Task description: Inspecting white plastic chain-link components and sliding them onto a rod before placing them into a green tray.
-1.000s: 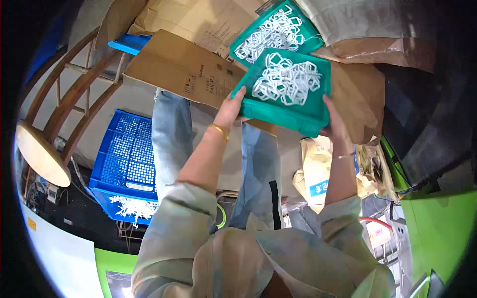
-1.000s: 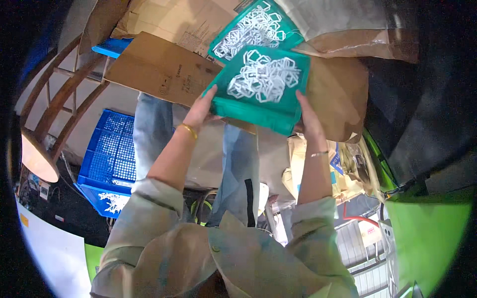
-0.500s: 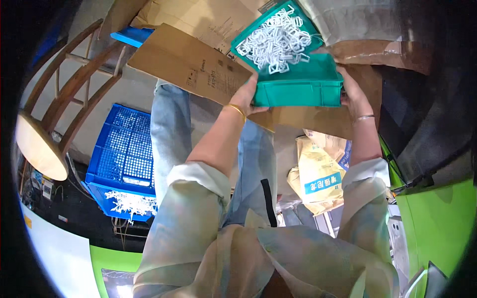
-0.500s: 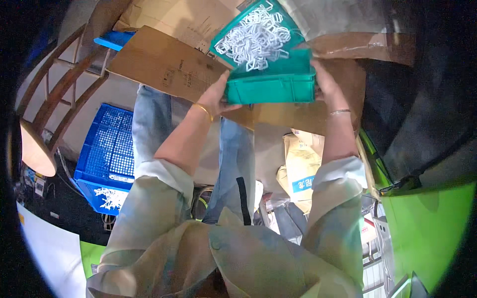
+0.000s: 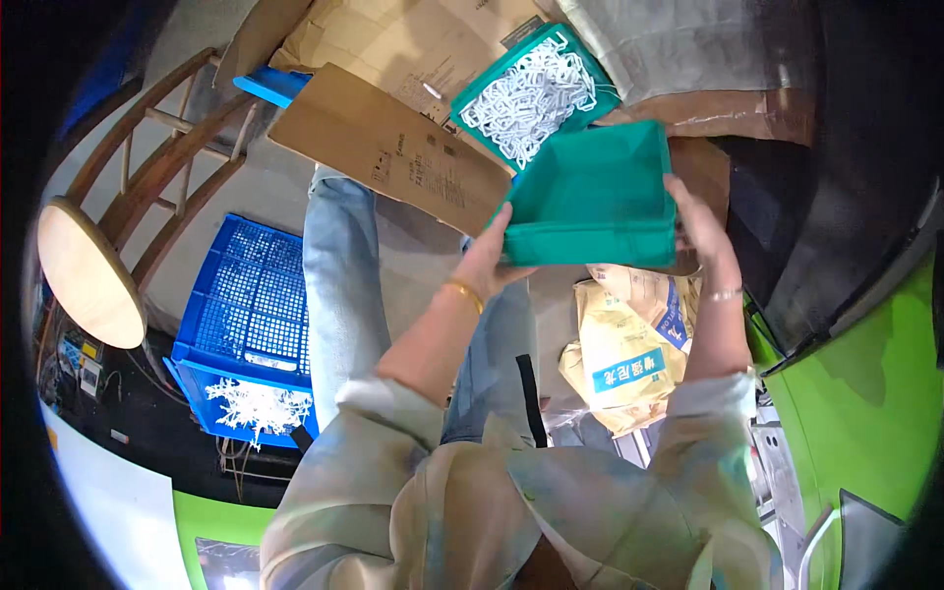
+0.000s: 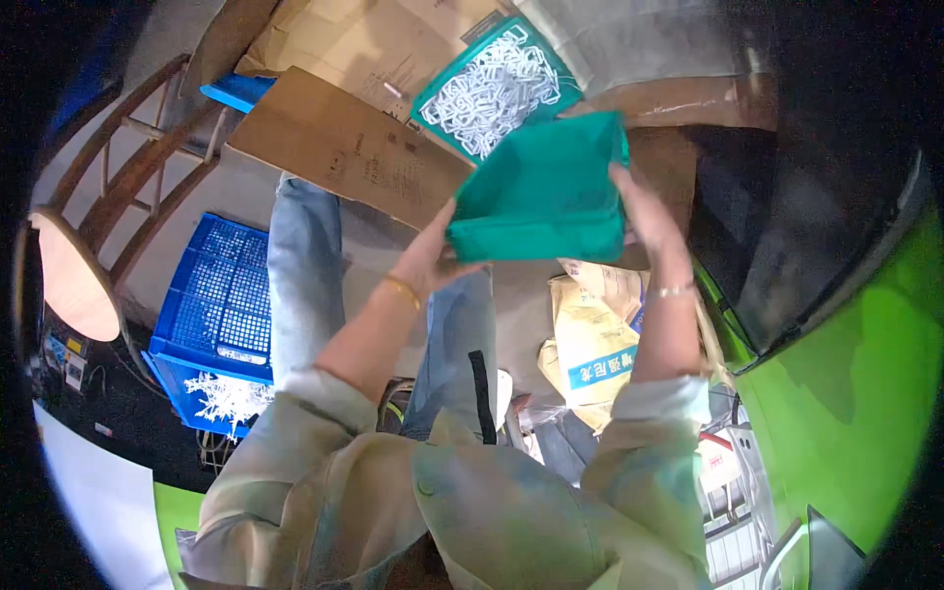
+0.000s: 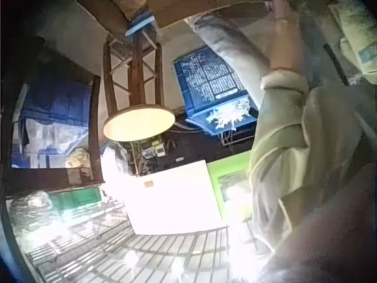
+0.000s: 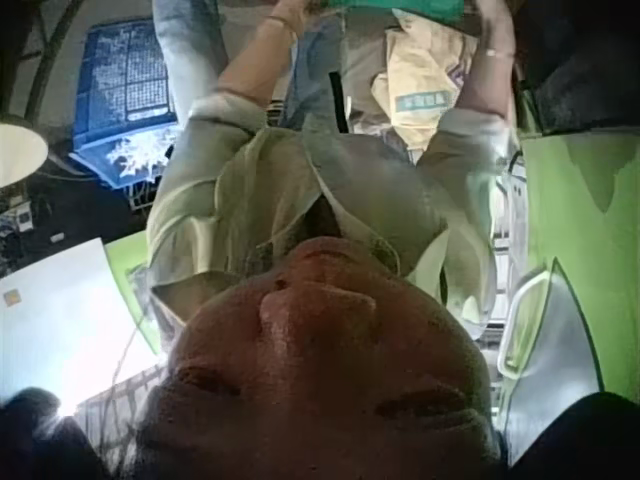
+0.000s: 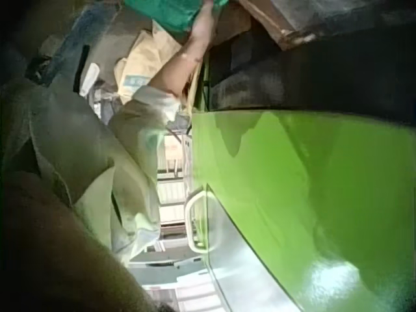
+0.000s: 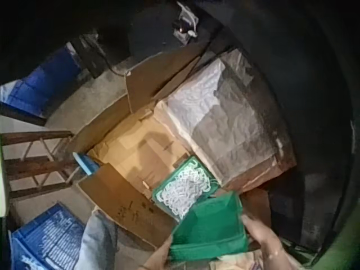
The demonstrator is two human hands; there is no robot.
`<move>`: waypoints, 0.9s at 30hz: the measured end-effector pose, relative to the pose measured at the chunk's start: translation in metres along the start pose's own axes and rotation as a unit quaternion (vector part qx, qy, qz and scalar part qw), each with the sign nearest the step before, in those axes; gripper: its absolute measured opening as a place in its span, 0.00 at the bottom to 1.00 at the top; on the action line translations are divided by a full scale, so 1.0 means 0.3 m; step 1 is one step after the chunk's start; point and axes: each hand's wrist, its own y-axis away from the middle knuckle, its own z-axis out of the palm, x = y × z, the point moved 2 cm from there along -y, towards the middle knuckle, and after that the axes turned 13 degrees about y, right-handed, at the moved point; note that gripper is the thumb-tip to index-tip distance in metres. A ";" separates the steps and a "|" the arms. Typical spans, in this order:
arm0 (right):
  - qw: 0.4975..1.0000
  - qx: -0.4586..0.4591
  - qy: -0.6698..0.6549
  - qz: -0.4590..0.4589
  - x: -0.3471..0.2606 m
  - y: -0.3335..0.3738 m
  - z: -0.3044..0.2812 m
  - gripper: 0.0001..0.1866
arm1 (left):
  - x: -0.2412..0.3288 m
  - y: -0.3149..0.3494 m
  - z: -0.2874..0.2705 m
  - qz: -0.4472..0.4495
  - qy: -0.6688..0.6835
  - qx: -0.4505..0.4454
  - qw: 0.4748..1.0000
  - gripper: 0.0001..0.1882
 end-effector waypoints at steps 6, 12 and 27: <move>0.985 0.039 -0.096 -0.137 0.061 0.033 0.220 0.32 | 0.052 0.174 0.049 0.095 0.098 0.010 0.991 0.26; 0.956 -0.076 -0.200 -0.199 0.020 -0.314 0.514 0.34 | 0.506 0.055 0.052 0.345 -0.078 0.018 0.935 0.20; 0.874 0.189 0.113 -0.433 -0.465 -1.121 1.227 0.18 | 1.318 -0.400 -0.116 0.460 -0.211 0.054 0.861 0.10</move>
